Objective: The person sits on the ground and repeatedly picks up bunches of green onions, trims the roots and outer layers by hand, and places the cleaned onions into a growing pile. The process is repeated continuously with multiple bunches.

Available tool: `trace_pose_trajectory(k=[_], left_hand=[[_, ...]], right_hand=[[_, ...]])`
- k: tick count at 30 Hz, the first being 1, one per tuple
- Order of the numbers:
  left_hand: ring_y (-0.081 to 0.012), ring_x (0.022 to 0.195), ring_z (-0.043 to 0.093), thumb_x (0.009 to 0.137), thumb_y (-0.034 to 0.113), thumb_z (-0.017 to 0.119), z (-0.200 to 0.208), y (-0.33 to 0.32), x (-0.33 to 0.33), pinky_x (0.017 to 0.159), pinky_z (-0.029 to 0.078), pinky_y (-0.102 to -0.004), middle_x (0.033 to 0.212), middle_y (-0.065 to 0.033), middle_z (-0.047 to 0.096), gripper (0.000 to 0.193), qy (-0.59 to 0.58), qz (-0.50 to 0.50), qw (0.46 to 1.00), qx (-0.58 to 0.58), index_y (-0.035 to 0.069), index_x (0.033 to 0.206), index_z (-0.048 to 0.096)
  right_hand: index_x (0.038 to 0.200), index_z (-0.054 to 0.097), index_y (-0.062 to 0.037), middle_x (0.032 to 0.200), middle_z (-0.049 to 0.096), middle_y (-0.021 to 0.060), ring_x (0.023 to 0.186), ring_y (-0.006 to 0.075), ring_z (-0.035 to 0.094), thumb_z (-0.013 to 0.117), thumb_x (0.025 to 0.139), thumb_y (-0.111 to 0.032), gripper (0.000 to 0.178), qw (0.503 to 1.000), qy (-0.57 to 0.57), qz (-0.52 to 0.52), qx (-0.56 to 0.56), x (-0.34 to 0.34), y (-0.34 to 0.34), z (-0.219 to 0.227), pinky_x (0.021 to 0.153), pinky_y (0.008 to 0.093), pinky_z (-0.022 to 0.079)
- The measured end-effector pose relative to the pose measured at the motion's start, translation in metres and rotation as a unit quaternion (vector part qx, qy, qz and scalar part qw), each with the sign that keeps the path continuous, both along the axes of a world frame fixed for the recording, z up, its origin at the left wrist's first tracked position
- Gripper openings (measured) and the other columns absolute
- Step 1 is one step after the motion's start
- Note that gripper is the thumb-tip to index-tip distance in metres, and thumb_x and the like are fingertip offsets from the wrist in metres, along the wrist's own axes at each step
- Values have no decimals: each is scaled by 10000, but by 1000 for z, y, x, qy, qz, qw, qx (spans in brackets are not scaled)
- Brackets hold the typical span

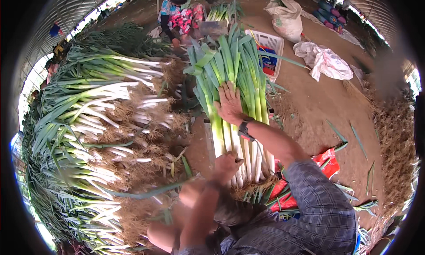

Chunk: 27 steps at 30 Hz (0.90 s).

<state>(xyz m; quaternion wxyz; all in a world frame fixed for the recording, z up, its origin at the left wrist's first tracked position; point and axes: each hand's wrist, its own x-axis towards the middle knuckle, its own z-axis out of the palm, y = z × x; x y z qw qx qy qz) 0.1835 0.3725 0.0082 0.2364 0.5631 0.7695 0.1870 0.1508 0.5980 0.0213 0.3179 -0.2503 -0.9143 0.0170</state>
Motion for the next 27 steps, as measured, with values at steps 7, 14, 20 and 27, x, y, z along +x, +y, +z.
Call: trace_pose_trajectory(k=[7, 14, 20, 27], left_hand=[[-282, 804, 697, 914, 388, 716, 9, 17, -44, 764, 556, -438, 875, -112, 713, 355, -162, -64, 984, 27, 40, 989, 707], [-423, 1072, 654, 873, 147, 724, 86, 127, -197, 878, 545, -490, 1158, -231, 651, 436, 92, 148, 925, 338, 32, 1265, 571], [-469, 1161, 598, 865, 118, 697, 99, 221, -238, 920, 536, -510, 1403, -229, 537, 654, 75, 129, 949, 277, 89, 1450, 406], [-457, 1021, 650, 938, 303, 650, 62, 207, -228, 860, 546, -498, 1047, -252, 691, 301, 122, 71, 976, 165, 36, 1077, 659]], right_hand=[[1424, 448, 2, 1606, 257, 241, 1520, 410, 191, 633, 938, -380, 646, 999, -35, 8, 37, 6, 15, -11, 1170, 666, 204], [1425, 477, 6, 1631, 221, 262, 1541, 419, 147, 597, 958, -365, 608, 997, -76, -3, 11, -2, 4, -7, 1187, 678, 158], [1429, 463, 13, 1635, 219, 263, 1549, 410, 152, 617, 947, -346, 621, 995, -98, -7, -12, -3, -1, 2, 1195, 671, 150], [1442, 441, -1, 1648, 207, 224, 1555, 383, 147, 628, 948, -326, 621, 998, -56, 6, -34, -3, -6, -2, 1210, 649, 154]])
